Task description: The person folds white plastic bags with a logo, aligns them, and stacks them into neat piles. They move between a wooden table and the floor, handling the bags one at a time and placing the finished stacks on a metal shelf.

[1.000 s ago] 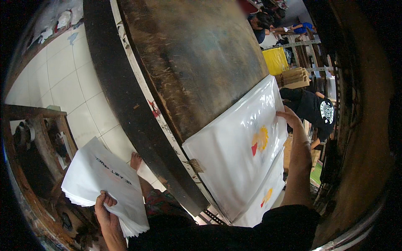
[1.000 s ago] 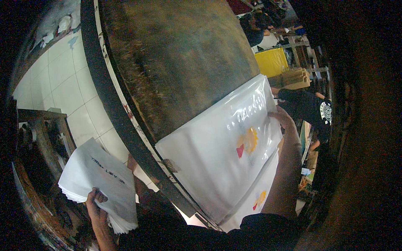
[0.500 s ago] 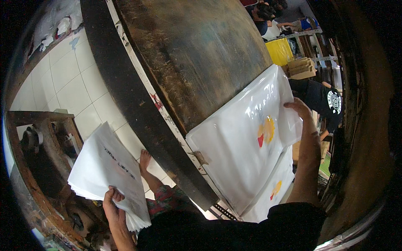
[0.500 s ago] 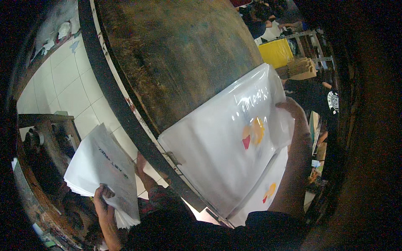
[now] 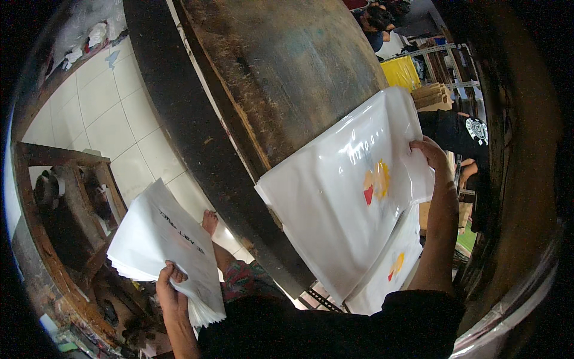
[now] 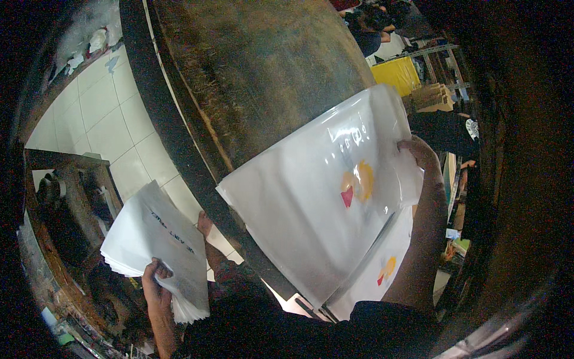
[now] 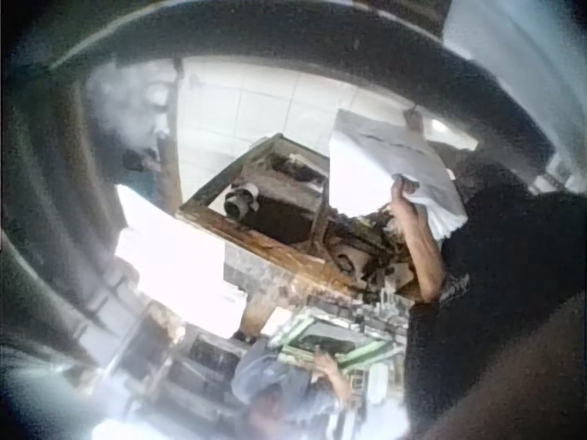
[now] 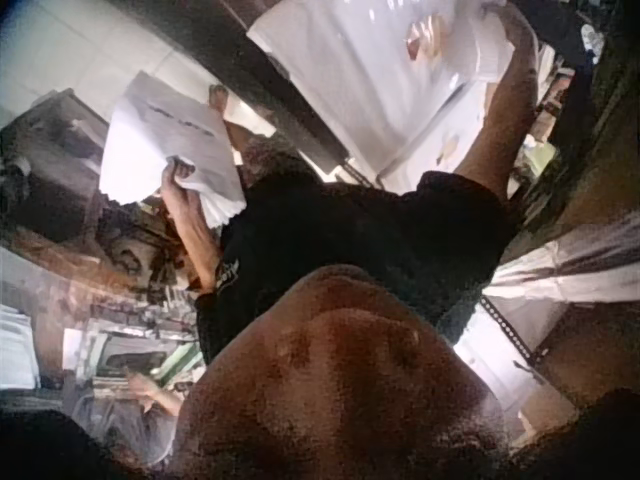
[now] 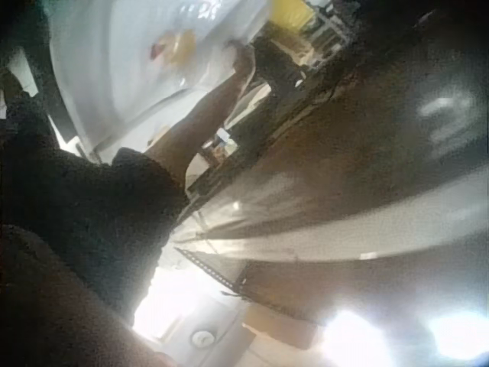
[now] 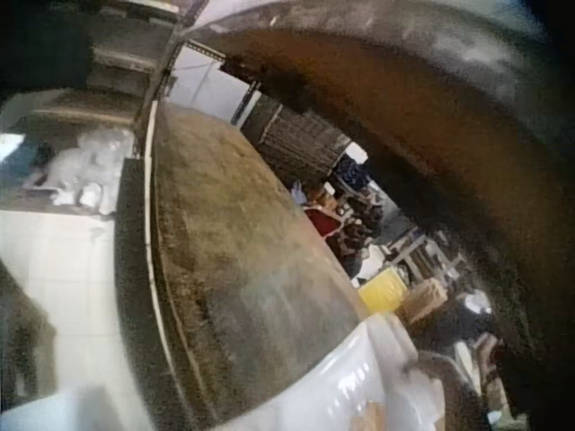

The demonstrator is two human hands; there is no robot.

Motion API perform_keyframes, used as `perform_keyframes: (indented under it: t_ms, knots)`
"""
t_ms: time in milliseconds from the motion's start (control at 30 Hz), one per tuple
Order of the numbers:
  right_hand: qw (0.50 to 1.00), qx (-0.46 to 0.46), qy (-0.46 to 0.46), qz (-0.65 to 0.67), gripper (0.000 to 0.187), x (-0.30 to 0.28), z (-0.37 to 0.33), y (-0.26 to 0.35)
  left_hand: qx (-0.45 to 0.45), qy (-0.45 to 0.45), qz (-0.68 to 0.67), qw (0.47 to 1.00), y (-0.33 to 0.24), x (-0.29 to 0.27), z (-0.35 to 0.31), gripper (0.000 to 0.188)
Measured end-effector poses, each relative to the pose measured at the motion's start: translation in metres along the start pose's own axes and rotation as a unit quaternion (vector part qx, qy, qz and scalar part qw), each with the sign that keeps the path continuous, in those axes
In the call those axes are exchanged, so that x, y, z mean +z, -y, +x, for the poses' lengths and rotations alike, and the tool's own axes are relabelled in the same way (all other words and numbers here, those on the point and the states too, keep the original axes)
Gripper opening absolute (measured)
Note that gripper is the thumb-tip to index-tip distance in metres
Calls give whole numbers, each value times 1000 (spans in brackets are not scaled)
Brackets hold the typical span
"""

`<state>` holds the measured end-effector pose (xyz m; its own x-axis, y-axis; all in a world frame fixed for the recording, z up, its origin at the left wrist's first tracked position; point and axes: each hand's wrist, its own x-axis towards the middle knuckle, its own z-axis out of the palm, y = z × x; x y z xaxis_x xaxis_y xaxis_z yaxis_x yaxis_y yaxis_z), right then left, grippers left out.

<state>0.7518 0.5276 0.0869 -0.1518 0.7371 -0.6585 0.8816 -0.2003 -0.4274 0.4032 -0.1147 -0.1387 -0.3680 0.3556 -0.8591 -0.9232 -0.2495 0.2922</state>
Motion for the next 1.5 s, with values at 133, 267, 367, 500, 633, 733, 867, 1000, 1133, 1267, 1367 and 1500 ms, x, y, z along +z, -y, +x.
perform_keyframes:
  t_ms: [133, 267, 367, 500, 633, 733, 867, 1000, 1133, 1267, 1367, 1500]
  knots:
    - [996, -57, -64, -7, 23, 6, -12, -16, -10, -6, -1, 1000, -2, 3, -6, 12]
    - [987, -139, -27, 74, 22, 22, -43, -15, -1, 13, 12, 1000, -7, 2, -10, 12]
    - [961, -272, -33, 45, 34, 43, -72, -30, -20, 41, 17, 999, -5, -6, -11, 13]
    - [968, -222, -118, -12, 56, 119, -148, 6, -35, 84, -12, 996, -10, -8, -13, 12]
    - [955, -261, -102, -96, 67, 206, -271, 59, -17, 85, 15, 996, -11, -2, -40, 14]
    - [958, -272, -35, -85, 58, 240, -346, 80, 9, 107, 16, 994, -20, -1, -59, 13]
    - [950, -297, -14, 99, 59, 257, -431, 95, 17, 139, 15, 990, -30, -5, -83, 12]
    - [925, -300, -33, 230, 57, 263, -483, 112, 12, 148, -18, 989, -35, -5, -103, 11]
    - [889, -373, 14, 266, 58, 273, -485, 127, 51, 116, -11, 992, -44, -15, -113, 11]
    - [897, -353, 199, 176, 54, 296, -419, 130, 41, 130, 15, 991, -42, -15, -119, 12]
    - [895, -388, 190, 111, 50, 338, -413, 131, 23, 161, 52, 985, -34, -27, -113, 21]
    - [882, -379, 263, 100, 48, 357, -426, 151, 87, 83, 34, 992, -29, -15, -139, 23]
